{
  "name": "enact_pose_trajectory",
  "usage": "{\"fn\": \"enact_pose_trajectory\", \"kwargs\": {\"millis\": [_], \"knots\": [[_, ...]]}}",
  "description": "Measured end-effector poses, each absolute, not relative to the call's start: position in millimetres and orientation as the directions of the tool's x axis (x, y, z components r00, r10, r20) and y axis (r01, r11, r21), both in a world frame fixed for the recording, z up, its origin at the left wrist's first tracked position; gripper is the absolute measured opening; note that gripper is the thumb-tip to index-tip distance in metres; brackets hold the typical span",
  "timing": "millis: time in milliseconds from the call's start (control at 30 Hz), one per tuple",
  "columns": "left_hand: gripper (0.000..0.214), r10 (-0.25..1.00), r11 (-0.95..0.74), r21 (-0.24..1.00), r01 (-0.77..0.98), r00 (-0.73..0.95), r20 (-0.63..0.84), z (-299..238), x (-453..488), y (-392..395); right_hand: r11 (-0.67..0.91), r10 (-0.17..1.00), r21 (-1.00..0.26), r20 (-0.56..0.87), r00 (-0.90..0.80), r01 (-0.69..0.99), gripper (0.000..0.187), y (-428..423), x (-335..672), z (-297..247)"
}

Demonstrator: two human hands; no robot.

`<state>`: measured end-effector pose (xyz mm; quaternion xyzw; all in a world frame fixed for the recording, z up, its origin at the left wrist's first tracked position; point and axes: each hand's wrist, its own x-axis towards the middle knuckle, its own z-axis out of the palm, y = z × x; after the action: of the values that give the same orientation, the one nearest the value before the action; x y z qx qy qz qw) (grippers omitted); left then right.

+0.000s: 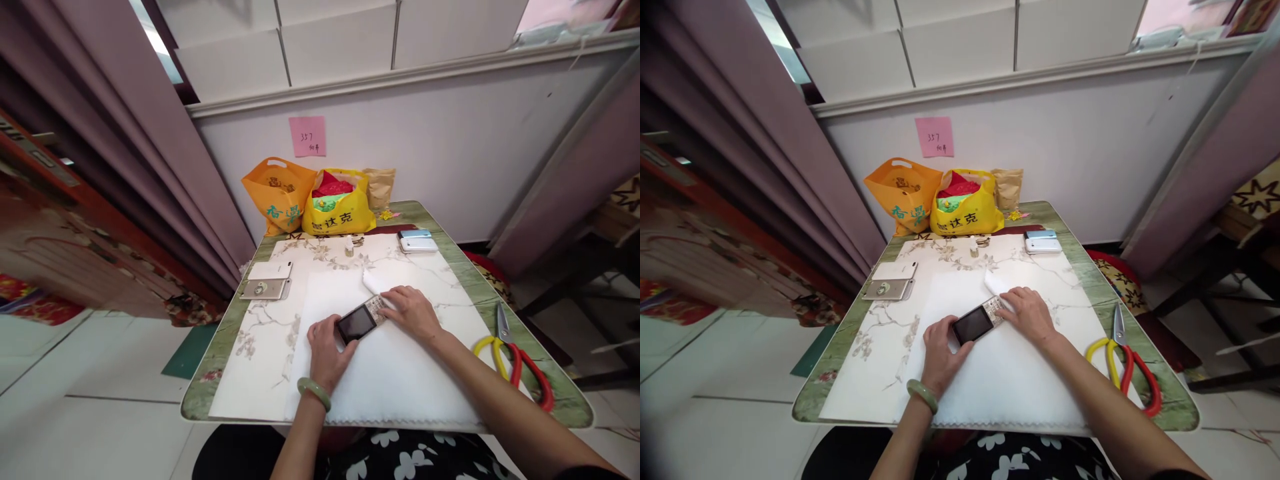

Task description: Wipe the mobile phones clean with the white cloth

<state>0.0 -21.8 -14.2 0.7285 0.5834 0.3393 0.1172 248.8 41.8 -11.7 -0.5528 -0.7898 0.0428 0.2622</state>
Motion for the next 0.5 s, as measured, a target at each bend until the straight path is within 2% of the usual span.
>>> {"fn": "enact_pose_trajectory", "kwargs": {"millis": [133, 267, 367, 433, 500], "knots": [[0.046, 0.940, -0.278, 0.674, 0.684, 0.050, 0.337, -15.6, 1.4, -23.5, 0.359, 0.933, -0.510, 0.212, -0.290, 0.782, 0.032, 50.2, 256.9, -9.5], [0.037, 0.942, -0.258, 0.745, 0.615, -0.012, 0.336, -18.5, 2.4, -24.7, 0.383, 0.918, -0.532, 0.131, -0.374, 0.755, 0.039, 56.8, 267.8, -8.4], [0.035, 0.939, -0.214, 0.739, 0.639, -0.073, 0.335, -18.4, 2.3, -25.3, 0.290, 0.957, -0.448, 0.130, -0.260, 0.845, 0.024, 55.4, 268.5, -7.4], [0.032, 0.933, -0.211, 0.721, 0.660, -0.083, 0.349, -17.3, 2.0, -25.2, 0.191, 0.976, -0.406, 0.174, -0.130, 0.894, 0.021, 53.4, 265.0, -4.2], [0.028, 0.926, -0.238, 0.688, 0.685, -0.054, 0.374, -15.8, 2.0, -25.0, 0.117, 0.970, -0.474, 0.242, 0.002, 0.873, 0.026, 51.9, 259.1, 1.1]]}}
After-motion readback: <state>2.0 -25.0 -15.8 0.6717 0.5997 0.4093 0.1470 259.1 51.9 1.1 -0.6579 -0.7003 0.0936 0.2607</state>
